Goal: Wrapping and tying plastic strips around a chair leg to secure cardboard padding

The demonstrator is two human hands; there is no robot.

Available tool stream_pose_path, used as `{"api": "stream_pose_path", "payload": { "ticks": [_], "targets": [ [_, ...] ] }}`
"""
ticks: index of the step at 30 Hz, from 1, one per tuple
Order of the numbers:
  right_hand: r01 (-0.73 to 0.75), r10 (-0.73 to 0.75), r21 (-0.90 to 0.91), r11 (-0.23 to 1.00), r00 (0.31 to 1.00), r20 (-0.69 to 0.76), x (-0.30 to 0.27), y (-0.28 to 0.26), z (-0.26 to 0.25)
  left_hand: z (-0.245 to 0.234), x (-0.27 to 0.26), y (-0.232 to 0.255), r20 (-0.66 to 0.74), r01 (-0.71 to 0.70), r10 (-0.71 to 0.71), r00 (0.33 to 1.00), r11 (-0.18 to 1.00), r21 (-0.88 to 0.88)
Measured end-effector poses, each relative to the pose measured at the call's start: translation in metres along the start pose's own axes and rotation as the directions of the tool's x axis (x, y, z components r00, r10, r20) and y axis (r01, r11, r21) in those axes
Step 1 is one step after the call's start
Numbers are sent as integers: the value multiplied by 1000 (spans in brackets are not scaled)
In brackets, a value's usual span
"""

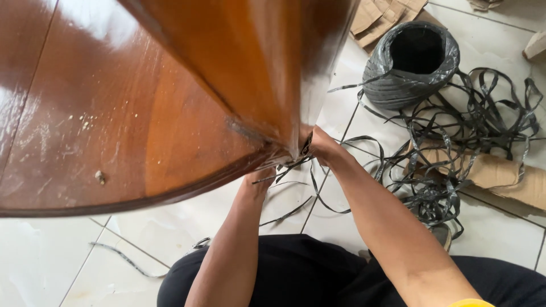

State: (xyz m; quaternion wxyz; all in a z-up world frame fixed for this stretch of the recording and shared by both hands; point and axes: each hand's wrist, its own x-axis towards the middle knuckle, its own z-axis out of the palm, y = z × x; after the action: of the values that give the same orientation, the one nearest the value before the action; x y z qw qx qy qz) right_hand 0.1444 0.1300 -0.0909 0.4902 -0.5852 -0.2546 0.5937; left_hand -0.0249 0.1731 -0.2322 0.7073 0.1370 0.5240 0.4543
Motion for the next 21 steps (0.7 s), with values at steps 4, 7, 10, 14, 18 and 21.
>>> {"api": "stream_pose_path", "payload": {
  "ticks": [4,7,10,14,18,21],
  "targets": [
    [-8,8,0,1000,1000,14,-24,17,-7,-9,-14,2,-11,31,-33,999,991,-128],
    [1,-1,-7,1000,1000,22,-35,32,-15,-17,-17,2,2,52,-53,999,972,-228],
    [-73,70,95,993,997,29,-45,46,-27,-5,-28,4,27,63,-58,998,953,-296],
    [10,-14,-119,993,999,-33,-86,34,-26,7,-91,35,-98,-31,6,995,966,-257],
    [-70,61,-234,970,997,-47,-107,29,-33,8,-125,54,-109,-107,85,990,971,-216],
    [-118,103,-261,958,992,-71,-118,30,-44,5,-131,61,-127,-134,106,986,961,-242]
  ]
}}
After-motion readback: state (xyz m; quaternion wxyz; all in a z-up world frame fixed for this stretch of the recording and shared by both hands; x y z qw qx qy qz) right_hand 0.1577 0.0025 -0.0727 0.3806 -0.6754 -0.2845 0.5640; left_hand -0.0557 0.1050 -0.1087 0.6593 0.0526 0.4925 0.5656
